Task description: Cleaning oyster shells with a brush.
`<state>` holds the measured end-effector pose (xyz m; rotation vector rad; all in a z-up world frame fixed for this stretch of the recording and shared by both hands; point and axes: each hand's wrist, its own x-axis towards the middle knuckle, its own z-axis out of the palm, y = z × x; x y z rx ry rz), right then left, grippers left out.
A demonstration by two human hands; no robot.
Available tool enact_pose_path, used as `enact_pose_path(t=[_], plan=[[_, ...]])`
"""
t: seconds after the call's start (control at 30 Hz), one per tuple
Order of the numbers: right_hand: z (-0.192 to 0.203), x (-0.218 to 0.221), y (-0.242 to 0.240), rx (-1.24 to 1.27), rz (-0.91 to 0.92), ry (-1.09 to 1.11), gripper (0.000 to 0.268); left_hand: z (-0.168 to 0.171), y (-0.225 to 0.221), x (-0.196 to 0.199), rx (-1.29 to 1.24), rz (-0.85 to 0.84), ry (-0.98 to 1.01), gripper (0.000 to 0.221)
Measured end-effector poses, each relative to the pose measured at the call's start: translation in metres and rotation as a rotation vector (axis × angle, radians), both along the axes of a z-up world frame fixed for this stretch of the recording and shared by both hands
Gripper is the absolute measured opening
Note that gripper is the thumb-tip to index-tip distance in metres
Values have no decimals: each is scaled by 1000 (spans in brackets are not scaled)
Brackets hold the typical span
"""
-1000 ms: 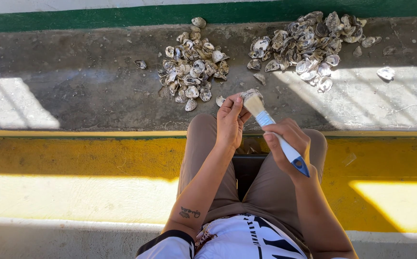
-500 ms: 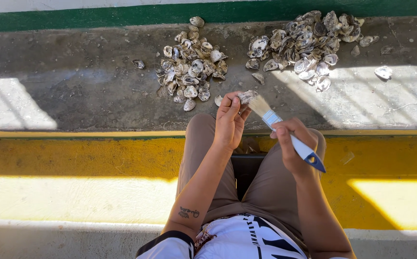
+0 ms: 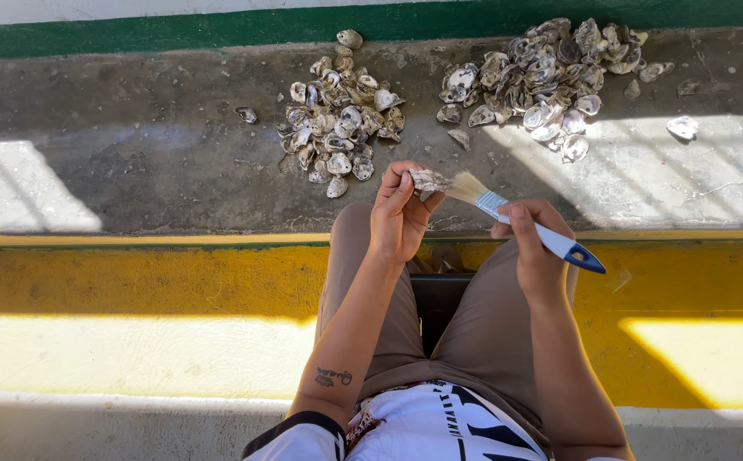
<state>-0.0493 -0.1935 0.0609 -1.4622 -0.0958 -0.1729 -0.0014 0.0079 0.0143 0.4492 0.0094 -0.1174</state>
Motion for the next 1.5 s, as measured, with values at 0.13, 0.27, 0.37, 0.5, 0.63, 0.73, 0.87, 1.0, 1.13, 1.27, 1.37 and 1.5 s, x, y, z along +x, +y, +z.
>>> enact_pose_path(t=[0.13,0.27,0.37,0.5,0.63,0.73,0.87,1.0,1.13,1.27,1.37,1.5], plan=[[4,-5,2,-133,-59,33,25,2,1,-1,11,-3,-67,14],[18,-15,9,-7,-48,-102,26,-3,-2,0,89,-16,-76,16],[16,-12,11,-38,-38,-94,28,1,-2,0,109,-4,-119,17],[0,-1,5,-72,-101,2,29,2,4,-3,70,-13,-113,15],[-2,-5,0,-58,-141,-46,30,-3,1,1,106,16,-127,15],[9,-14,4,-34,-20,-181,29,-12,1,-2,187,21,-149,14],[4,-16,4,-9,53,-122,24,-11,2,-4,187,15,-203,15],[-8,-2,-8,60,-47,-59,22,-11,7,-3,199,5,-241,15],[-5,-9,-9,56,-106,-77,22,-6,7,-1,162,0,-275,15],[16,-20,5,78,-2,-196,22,-6,7,-2,181,1,-272,16],[17,-17,8,-63,-13,-183,21,-2,7,-5,142,-18,-258,16],[8,-7,8,-187,-139,-34,21,3,5,-2,44,-40,-176,18]])
